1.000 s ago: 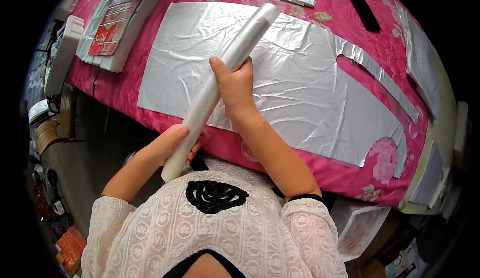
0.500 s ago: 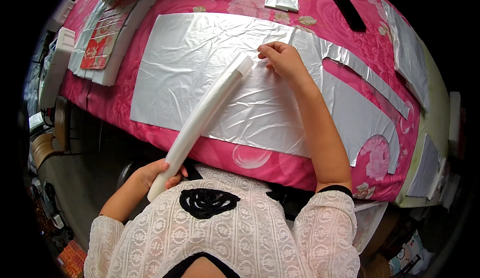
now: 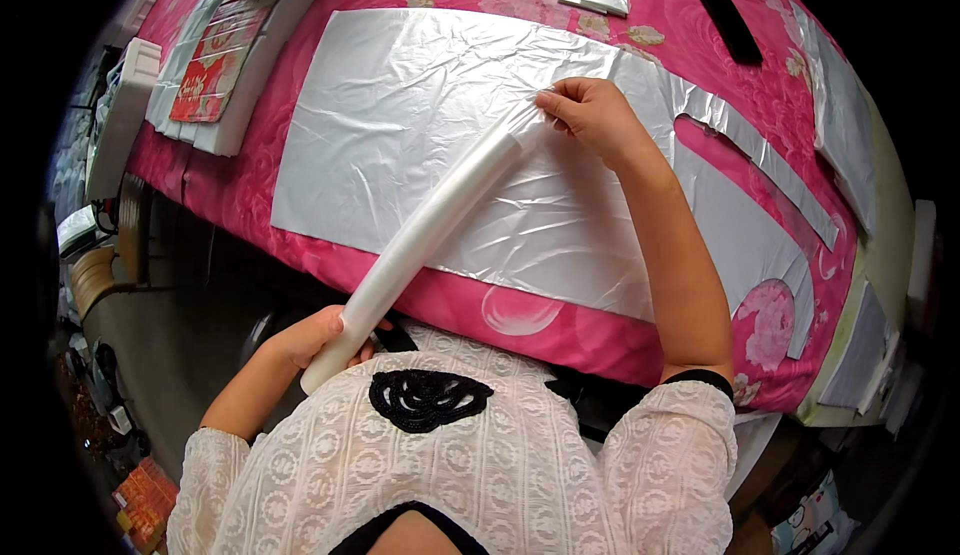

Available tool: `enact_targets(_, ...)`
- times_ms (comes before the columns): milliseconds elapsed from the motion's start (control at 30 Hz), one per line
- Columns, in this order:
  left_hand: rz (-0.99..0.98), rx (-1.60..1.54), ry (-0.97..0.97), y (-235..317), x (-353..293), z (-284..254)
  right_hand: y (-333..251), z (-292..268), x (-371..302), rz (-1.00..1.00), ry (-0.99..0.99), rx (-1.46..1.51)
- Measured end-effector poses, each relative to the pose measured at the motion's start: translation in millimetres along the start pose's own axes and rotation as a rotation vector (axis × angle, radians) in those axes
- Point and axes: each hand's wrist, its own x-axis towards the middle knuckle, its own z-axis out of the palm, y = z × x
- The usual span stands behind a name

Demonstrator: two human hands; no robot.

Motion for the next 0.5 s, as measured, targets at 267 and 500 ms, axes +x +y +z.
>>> enact_targets(267, -0.147, 0.028, 0.064, -14, -36, -23, 55, -134, 36, -0.116, 0.522, -0.183)
enact_targets(500, -0.323, 0.273, -0.120, 22, -50, -31, 74, -176, 25, -0.149, 0.477, -0.014)
